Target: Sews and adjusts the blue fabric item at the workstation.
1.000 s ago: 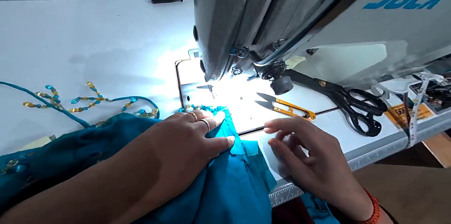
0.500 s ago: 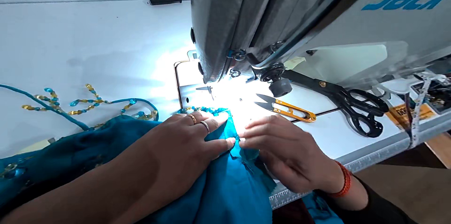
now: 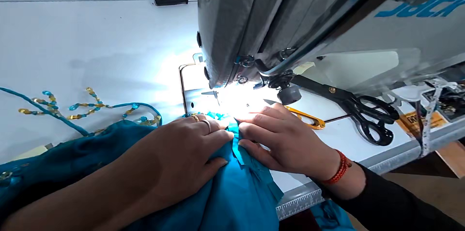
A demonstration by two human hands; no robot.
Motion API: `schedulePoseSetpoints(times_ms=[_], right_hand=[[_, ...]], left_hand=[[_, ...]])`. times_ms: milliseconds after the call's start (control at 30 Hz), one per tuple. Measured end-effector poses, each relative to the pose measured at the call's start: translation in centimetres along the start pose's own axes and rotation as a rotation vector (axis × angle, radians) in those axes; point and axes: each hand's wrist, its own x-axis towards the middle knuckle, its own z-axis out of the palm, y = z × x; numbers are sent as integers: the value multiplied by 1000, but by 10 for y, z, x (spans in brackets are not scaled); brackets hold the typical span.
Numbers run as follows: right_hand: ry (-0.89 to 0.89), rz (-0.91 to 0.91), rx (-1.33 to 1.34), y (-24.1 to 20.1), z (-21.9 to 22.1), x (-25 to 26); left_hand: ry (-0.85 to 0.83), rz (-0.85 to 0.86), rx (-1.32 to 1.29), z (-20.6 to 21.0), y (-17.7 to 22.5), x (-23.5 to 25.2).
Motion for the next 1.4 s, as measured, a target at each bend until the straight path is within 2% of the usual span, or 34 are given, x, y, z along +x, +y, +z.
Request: schedulePoseSetpoints(times_ms=[200, 567, 667, 733, 833, 933, 1000, 1167, 1300, 1400], right_hand=[[1, -17, -13, 3, 1, 1], [25, -196, -13, 18, 3, 13], [39, -214, -15, 23, 6, 16], [48, -141, 76, 26, 7, 17], [129, 100, 270, 32, 12, 17], [173, 373, 257, 31, 17, 25], [122, 454, 239, 32, 22, 31], [60, 493, 269, 37, 32, 40], [89, 462, 368, 42, 31, 38], [37, 427, 410, 42, 22, 35]], left_hand=[[-15, 7, 10, 0, 2, 0], [-5, -24, 75, -1, 4, 1], [-62, -57, 82, -2, 4, 2], [-90, -51, 91, -1, 4, 2], [-108, -43, 112, -1, 4, 2], [-115, -46, 114, -1, 4, 2], [-117, -43, 116, -1, 4, 2], [-107, -46, 88, 0, 3, 1], [-95, -45, 90, 0, 3, 1], [-95, -68, 88, -1, 3, 0]])
